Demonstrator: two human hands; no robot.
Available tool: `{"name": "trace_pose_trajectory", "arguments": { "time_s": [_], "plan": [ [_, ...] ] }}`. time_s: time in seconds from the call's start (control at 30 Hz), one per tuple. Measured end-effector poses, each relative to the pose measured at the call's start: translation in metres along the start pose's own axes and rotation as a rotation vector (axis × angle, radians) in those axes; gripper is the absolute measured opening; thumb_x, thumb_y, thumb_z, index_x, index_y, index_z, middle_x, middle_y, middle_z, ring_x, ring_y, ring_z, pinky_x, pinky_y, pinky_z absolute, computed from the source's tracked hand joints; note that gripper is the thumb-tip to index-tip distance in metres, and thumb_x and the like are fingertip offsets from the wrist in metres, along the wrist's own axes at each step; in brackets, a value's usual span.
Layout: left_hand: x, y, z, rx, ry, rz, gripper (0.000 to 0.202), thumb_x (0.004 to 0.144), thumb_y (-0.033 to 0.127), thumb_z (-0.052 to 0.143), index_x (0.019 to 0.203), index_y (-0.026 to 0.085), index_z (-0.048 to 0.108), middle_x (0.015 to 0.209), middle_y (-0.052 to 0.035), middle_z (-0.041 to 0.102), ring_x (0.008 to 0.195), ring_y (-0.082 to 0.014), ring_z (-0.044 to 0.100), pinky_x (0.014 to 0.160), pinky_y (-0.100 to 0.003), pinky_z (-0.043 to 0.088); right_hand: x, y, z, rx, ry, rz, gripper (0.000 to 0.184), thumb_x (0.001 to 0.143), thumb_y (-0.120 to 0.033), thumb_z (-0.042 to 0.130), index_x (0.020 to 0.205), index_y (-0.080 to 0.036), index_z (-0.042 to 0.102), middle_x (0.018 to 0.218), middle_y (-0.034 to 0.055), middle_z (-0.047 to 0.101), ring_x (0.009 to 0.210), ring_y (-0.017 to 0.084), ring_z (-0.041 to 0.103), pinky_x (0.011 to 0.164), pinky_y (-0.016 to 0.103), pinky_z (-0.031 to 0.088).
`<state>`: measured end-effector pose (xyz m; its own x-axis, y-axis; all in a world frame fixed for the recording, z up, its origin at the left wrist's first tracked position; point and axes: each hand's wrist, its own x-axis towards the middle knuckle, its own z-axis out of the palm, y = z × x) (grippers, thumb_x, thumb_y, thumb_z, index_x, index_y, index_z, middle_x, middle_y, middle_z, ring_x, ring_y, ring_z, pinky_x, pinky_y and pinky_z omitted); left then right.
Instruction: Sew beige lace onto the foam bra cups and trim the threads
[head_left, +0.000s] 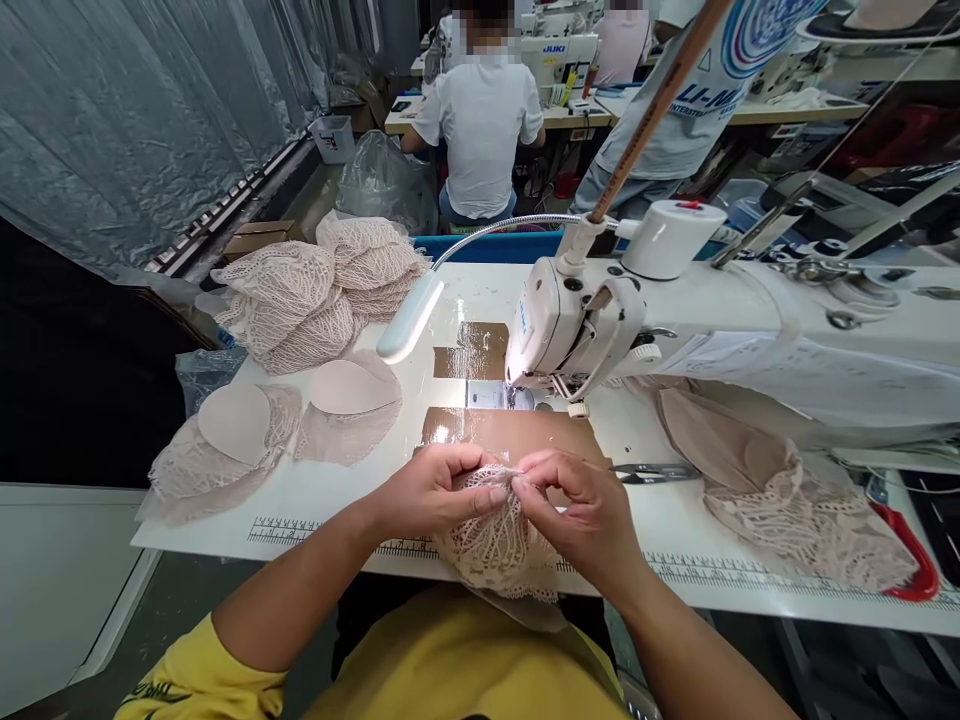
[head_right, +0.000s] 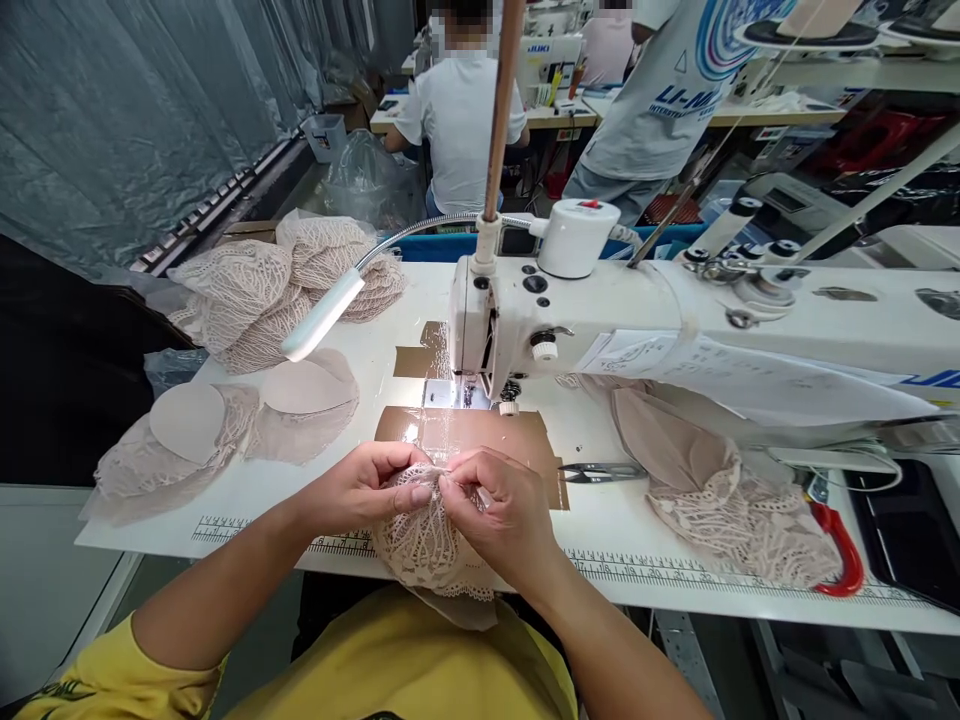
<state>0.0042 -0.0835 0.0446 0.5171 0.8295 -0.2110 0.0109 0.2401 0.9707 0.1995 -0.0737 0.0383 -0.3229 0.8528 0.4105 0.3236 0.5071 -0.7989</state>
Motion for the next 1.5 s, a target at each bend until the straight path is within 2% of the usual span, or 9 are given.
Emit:
{"name": "trace_pose_trajectory", "arguments": {
  "time_s": [0.4,0.6,0.77,0.87,0.93,1.0,1.13,1.3,1.5],
  "plan": [
    [0.006,0.000,0.001,-0.085,-0.012,-0.016,0.030,0.085,0.040,0.063,0.085,0.009,0.063,0.069,-0.0003,0.052,0.061,-0.0080,0.045,0.056,-0.019,0.036,0.002,0.004,-0.009,0.250,-0.148,0.245,0.017,0.079,-0.022,0.063,0.064,-0.019,0.057,0.073,0.0011,0.067,0.065,0.013,0.060,0.057,0.024,0.045],
    [0.011,-0.009,0.013,-0.262,0.112,-0.007,0.033,0.079,0.040,0.069,0.070,0.013,0.054,0.059,0.0034,0.048,0.052,-0.0056,0.041,0.049,-0.017,0.032,0.007,0.018,-0.006,0.520,-0.215,0.500,0.024,0.074,-0.037,0.070,0.068,-0.018,0.058,0.072,0.0014,0.063,0.063,0.012,0.055,0.056,0.025,0.044],
    [-0.005,0.008,-0.018,-0.288,0.523,-0.005,0.028,0.070,0.038,0.074,0.075,0.014,0.058,0.062,0.0016,0.057,0.050,-0.0096,0.050,0.052,-0.022,0.042,0.006,0.031,-0.026,0.549,-0.144,0.607,0.028,0.069,-0.041,0.074,0.082,-0.019,0.063,0.080,0.0015,0.062,0.070,0.013,0.057,0.064,0.026,0.048],
    [-0.016,0.025,-0.052,0.009,0.938,0.165,0.023,0.073,0.037,0.070,0.075,0.017,0.060,0.059,0.0030,0.056,0.051,-0.0114,0.050,0.050,-0.022,0.041,0.001,0.037,-0.045,0.453,-0.091,0.578,0.026,0.072,-0.041,0.072,0.085,-0.019,0.065,0.088,0.0039,0.064,0.077,0.014,0.058,0.071,0.028,0.049],
    [-0.012,0.030,-0.064,0.371,1.088,0.242,0.022,0.078,0.037,0.064,0.069,0.018,0.057,0.053,0.0045,0.049,0.049,-0.0111,0.046,0.047,-0.021,0.036,0.000,0.039,-0.054,0.365,-0.112,0.566,0.026,0.074,-0.042,0.069,0.087,-0.020,0.065,0.089,0.0044,0.065,0.076,0.015,0.058,0.070,0.028,0.048],
    [0.006,0.025,-0.060,0.793,1.016,0.257,0.023,0.083,0.032,0.057,0.065,0.018,0.055,0.053,0.0036,0.047,0.050,-0.0118,0.045,0.048,-0.022,0.035,0.005,0.037,-0.057,0.239,-0.169,0.527,0.023,0.078,-0.041,0.064,0.087,-0.020,0.065,0.089,0.0037,0.066,0.077,0.016,0.058,0.070,0.027,0.048],
    [0.061,-0.005,-0.017,1.521,0.536,0.145,0.020,0.083,0.011,0.046,0.067,0.014,0.056,0.065,-0.0070,0.058,0.065,-0.0194,0.055,0.057,-0.028,0.041,0.026,0.035,-0.050,-0.094,-0.361,0.404,0.019,0.085,-0.033,0.051,0.087,-0.022,0.067,0.080,0.0012,0.066,0.070,0.016,0.057,0.065,0.028,0.045],
    [0.089,-0.039,0.027,1.592,0.358,0.136,0.022,0.078,0.003,0.042,0.074,0.013,0.062,0.066,-0.0126,0.059,0.069,-0.0262,0.057,0.055,-0.034,0.041,0.037,0.049,-0.030,-0.326,-0.432,0.205,0.031,0.086,-0.015,0.042,0.101,-0.021,0.069,0.093,0.0049,0.069,0.083,0.019,0.060,0.073,0.030,0.046],
    [0.069,-0.017,0.022,1.431,0.167,0.183,0.027,0.089,0.018,0.041,0.072,0.013,0.061,0.067,-0.0118,0.059,0.065,-0.0230,0.055,0.067,-0.039,0.045,0.025,0.061,-0.008,-0.616,-0.482,0.023,0.033,0.083,-0.003,0.041,0.099,-0.017,0.067,0.093,0.0070,0.062,0.078,0.017,0.054,0.071,0.028,0.042]
  ]
}}
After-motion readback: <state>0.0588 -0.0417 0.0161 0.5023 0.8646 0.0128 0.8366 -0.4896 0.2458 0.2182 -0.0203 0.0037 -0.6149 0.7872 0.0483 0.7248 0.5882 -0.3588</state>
